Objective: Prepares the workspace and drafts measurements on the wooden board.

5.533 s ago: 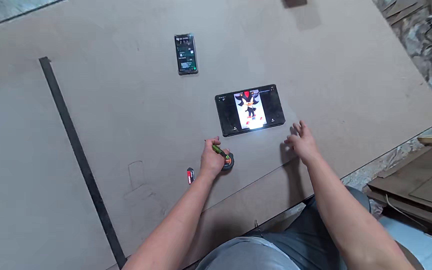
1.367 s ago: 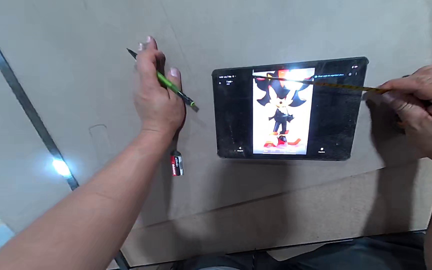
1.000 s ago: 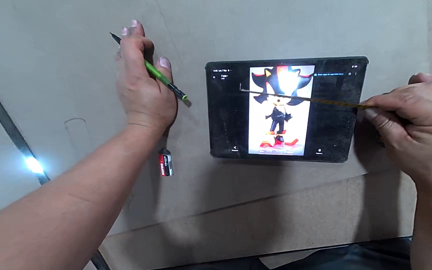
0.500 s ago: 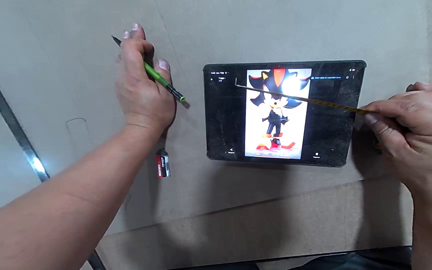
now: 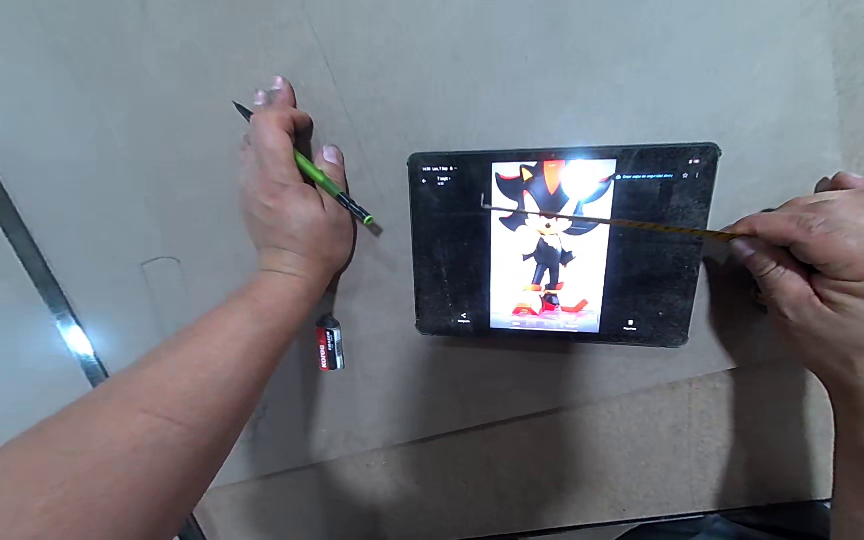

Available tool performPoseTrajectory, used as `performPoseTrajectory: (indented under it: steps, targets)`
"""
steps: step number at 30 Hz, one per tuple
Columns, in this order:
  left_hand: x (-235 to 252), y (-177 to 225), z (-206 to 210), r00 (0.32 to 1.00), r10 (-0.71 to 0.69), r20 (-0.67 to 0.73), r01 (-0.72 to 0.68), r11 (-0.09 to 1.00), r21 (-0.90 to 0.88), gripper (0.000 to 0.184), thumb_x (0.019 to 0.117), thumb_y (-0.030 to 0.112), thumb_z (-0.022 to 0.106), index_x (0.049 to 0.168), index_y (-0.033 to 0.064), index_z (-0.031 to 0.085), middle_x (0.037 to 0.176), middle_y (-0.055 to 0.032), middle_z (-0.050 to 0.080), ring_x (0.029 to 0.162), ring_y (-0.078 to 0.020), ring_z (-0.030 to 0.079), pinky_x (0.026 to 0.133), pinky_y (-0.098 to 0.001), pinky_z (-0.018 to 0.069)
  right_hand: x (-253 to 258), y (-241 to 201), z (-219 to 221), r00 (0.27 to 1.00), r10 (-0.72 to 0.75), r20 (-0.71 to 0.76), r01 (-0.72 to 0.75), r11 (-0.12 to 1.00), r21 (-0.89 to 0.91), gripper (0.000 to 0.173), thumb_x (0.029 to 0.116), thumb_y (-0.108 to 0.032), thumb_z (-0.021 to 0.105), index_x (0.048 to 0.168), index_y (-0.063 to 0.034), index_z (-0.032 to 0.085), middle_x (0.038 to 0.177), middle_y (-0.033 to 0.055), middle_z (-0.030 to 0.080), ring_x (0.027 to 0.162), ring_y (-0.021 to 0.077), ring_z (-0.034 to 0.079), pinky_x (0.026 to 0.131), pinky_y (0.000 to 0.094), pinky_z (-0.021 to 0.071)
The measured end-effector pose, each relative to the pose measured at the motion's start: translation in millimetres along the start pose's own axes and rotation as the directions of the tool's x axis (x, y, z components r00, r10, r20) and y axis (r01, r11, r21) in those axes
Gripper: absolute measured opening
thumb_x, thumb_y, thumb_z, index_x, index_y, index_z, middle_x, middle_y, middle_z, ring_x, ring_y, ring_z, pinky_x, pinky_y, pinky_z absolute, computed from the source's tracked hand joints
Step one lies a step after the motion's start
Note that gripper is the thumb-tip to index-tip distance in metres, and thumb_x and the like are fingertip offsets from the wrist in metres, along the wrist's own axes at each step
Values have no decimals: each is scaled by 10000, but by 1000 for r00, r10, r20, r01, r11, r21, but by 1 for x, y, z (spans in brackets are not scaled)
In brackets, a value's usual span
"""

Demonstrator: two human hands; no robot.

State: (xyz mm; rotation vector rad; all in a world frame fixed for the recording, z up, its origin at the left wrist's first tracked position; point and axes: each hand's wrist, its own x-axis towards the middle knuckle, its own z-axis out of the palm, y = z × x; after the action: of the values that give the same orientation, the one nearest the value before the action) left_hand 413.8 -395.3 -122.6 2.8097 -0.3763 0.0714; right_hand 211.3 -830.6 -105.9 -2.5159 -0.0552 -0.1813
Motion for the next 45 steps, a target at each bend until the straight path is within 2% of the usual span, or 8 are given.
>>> performPoseTrajectory:
  steps: [6, 12, 15, 27, 38, 45]
  targets:
    - [0, -1, 1, 1000, 14, -16, -14, 1000, -22, 482, 1083, 364, 402, 1456, 68, 477, 1602, -84, 451, 1517, -185, 365, 1248, -389, 294, 3, -4, -3, 999, 3, 43, -2, 1000, -18, 224, 1046, -251, 601, 1119, -123, 770, 1079, 84, 746, 1156, 258, 678, 1205, 556, 352]
    - [-1, -3, 3, 1000, 18, -21, -18, 999, -29, 499, 1085, 377, 402, 1469, 67, 473, 1603, -77, 452, 1528, -189, 345, 1260, -397, 276, 17, 4, -2, 999, -14, 50, 15, 1000, -18, 220, 1044, -247, 605, 1114, -121, 771, 1056, 106, 748, 1135, 276, 684, 1197, 580, 346]
    - [0, -3, 2, 1000, 28, -10, -28, 1000, -14, 472, 1084, 361, 392, 1433, 61, 500, 1603, -93, 448, 1529, -203, 343, 1259, -404, 267, 23, 13, -4, 996, -24, 85, 26, 999, -24, 243, 1050, -264, 584, 1133, -120, 762, 1082, 100, 739, 1145, 276, 676, 1192, 575, 355]
    - [-1, -2, 1, 1000, 21, -13, -21, 999, -29, 438, 1083, 348, 411, 1403, 70, 521, 1614, -85, 435, 1539, -209, 324, 1264, -421, 255, 31, 10, -4, 998, -7, 67, 9, 999, -31, 240, 1045, -253, 589, 1118, -110, 767, 1049, 100, 742, 1112, 276, 684, 1190, 575, 354]
    - [-1, -4, 3, 999, 37, -28, -38, 998, -45, 437, 1081, 347, 420, 1393, 61, 527, 1607, -98, 441, 1535, -207, 334, 1268, -403, 262, 25, 18, 0, 997, 13, 70, -8, 997, -72, 270, 1061, -297, 563, 1160, -145, 762, 1084, 90, 741, 1146, 284, 676, 1209, 628, 301]
    - [0, -4, 3, 999, 41, -23, -42, 998, -44, 447, 1082, 342, 417, 1405, 49, 518, 1607, -109, 440, 1536, -221, 332, 1268, -409, 264, 26, 21, -4, 993, 12, 115, 1, 993, -116, 295, 1074, -290, 526, 1216, -146, 740, 1117, 104, 732, 1180, 301, 662, 1219, 614, 299]
